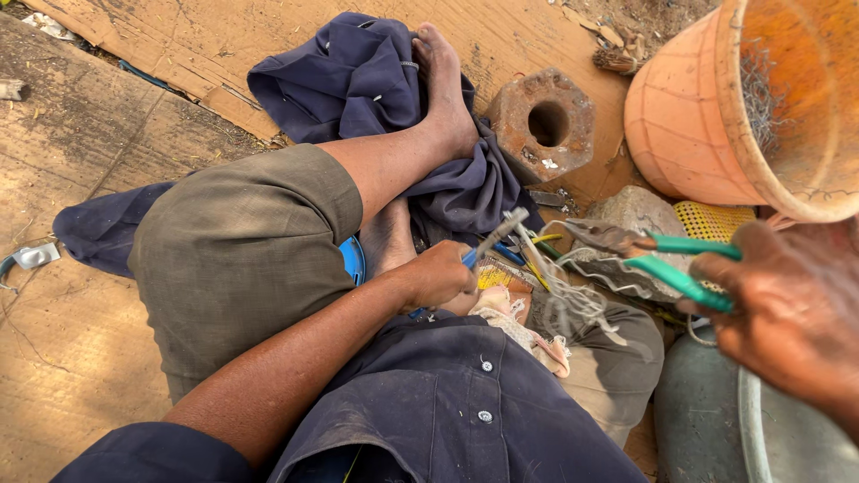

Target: The person sits on the ground and uses pliers to strip insulation from a bundle of white wires. They repeatedly pull the insulation off the wire ends and gather the stripped wires in their hand.

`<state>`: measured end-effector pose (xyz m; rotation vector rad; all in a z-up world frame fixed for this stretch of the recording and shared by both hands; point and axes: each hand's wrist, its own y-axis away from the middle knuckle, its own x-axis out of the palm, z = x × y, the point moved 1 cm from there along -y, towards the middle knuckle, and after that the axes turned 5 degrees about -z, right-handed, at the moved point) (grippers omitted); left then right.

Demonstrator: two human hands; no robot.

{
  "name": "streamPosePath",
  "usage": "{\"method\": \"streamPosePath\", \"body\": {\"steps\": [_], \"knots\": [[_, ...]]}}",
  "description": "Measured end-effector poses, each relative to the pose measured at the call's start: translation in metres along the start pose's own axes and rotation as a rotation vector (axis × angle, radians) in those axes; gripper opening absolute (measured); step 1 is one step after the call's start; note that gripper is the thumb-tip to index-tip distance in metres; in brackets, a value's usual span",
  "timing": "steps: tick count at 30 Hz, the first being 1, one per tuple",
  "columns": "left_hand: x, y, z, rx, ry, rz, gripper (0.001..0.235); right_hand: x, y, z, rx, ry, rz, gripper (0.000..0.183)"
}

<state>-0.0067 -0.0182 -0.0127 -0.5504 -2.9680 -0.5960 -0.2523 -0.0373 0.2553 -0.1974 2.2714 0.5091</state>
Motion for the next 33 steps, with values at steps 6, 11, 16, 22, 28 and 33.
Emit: {"method": "streamPosePath", "body": {"steps": [6,11,16,22,28,33], "knots": [[-0.003,0.000,0.004,-0.196,0.182,-0.286,0.012,0.017,0.027,0.083,0.041,-0.329,-0.129,0.038],[0.004,-0.001,0.010,-0.354,0.522,-0.219,0.010,0.075,0.032,0.132,0.150,-0.720,0.014,0.029],[0.007,-0.004,0.018,-0.332,0.864,-0.095,0.011,0.146,0.024,0.140,0.173,-0.934,0.039,0.027],[0.008,0.004,0.013,-0.247,0.874,0.118,0.007,0.203,0.000,0.105,0.194,-1.094,0.046,0.033],[-0.003,0.016,0.002,-0.108,0.879,0.290,0.014,0.207,0.009,0.096,0.316,-1.111,-0.048,0.035],[-0.006,0.026,-0.005,-0.192,0.746,0.166,0.015,0.204,0.012,0.103,0.218,-0.998,-0.290,0.023]]}}
